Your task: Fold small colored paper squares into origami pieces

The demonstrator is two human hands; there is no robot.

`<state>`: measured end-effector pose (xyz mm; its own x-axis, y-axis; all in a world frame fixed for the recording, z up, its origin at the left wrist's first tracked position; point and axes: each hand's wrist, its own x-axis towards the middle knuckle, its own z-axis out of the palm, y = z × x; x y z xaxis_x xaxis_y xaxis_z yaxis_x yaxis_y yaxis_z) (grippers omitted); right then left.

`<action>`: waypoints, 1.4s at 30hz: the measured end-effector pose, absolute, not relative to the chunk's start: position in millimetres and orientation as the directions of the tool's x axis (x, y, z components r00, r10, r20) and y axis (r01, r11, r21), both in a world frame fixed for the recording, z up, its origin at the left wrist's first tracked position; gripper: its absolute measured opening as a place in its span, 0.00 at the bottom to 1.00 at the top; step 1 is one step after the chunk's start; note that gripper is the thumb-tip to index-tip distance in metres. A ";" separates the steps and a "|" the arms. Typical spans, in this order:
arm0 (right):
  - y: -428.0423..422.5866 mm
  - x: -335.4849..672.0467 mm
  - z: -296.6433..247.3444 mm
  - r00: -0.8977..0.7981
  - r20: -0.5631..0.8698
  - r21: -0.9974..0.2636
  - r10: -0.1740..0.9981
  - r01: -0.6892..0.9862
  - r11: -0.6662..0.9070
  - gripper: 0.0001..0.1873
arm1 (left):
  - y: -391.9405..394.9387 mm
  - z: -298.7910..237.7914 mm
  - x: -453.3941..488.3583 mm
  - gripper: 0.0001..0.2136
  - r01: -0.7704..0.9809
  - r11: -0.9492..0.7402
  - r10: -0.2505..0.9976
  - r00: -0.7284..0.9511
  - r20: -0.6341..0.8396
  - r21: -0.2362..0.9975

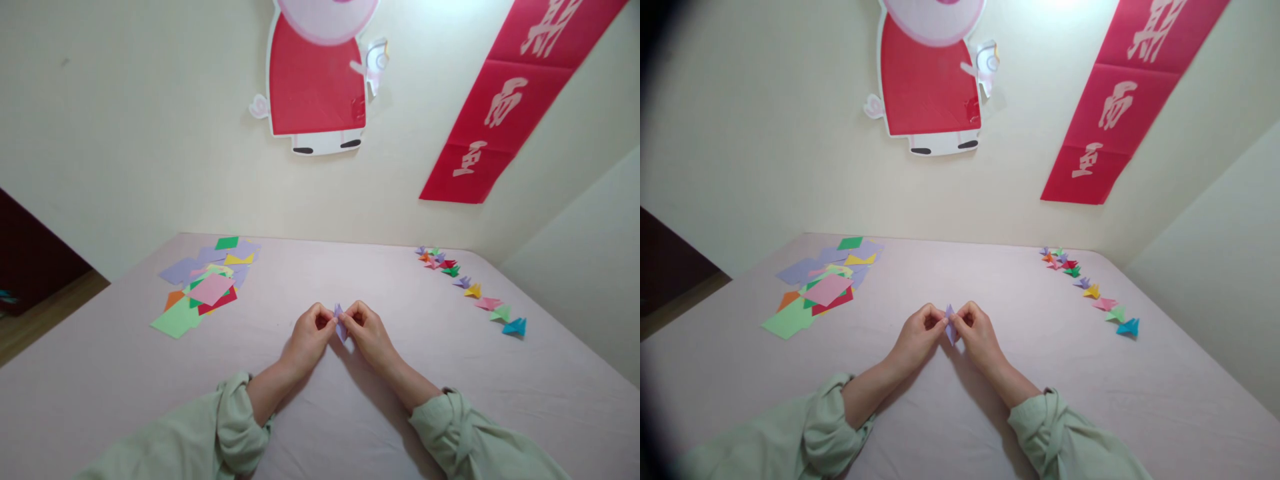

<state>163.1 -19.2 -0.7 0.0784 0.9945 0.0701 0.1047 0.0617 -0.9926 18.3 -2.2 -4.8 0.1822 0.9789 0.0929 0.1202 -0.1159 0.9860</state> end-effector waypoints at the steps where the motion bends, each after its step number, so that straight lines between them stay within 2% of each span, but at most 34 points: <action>1: -19.3 162.9 -0.5 0.082 0.067 -0.993 0.994 0.101 0.058 0.20 | -2.4 -4.2 18.6 0.08 0.123 -0.112 0.980 0.178 0.089 0.986; 12: -19.3 163.5 -1.9 0.073 0.097 -0.994 0.993 0.067 0.092 0.13 | -4.2 -6.8 19.1 0.08 0.100 -0.119 0.981 0.167 0.102 0.988; 17: -18.0 165.7 -3.0 0.074 0.121 -0.989 0.990 0.098 0.114 0.11 | -4.3 -6.4 20.8 0.10 -0.063 0.011 0.979 0.205 0.002 0.998; 20: -18.2 166.5 -2.8 0.078 0.153 -0.981 0.985 0.130 0.142 0.10 | -4.8 -3.5 21.9 0.12 -0.032 0.041 0.969 0.243 -0.032 0.999; 25: -19.0 165.2 -2.5 0.072 0.162 -0.979 0.984 0.136 0.151 0.12 | -4.2 -1.4 19.9 0.11 0.119 -0.069 0.955 0.294 0.032 0.991; 29: -17.4 164.1 -3.8 0.033 0.107 -0.992 0.994 0.076 0.104 0.16 | -2.8 -3.4 18.3 0.12 0.063 -0.019 0.958 0.287 0.001 0.998; 33: -16.8 164.9 -3.8 -0.029 0.064 -0.993 0.998 0.094 0.067 0.18 | -2.5 -2.3 18.7 0.12 0.039 -0.010 0.959 0.284 -0.001 0.999; 42: -18.1 167.5 -1.1 -0.033 0.084 -0.989 0.996 0.123 0.087 0.18 | -3.8 -1.6 18.3 0.10 0.006 0.036 0.964 0.262 -0.037 0.999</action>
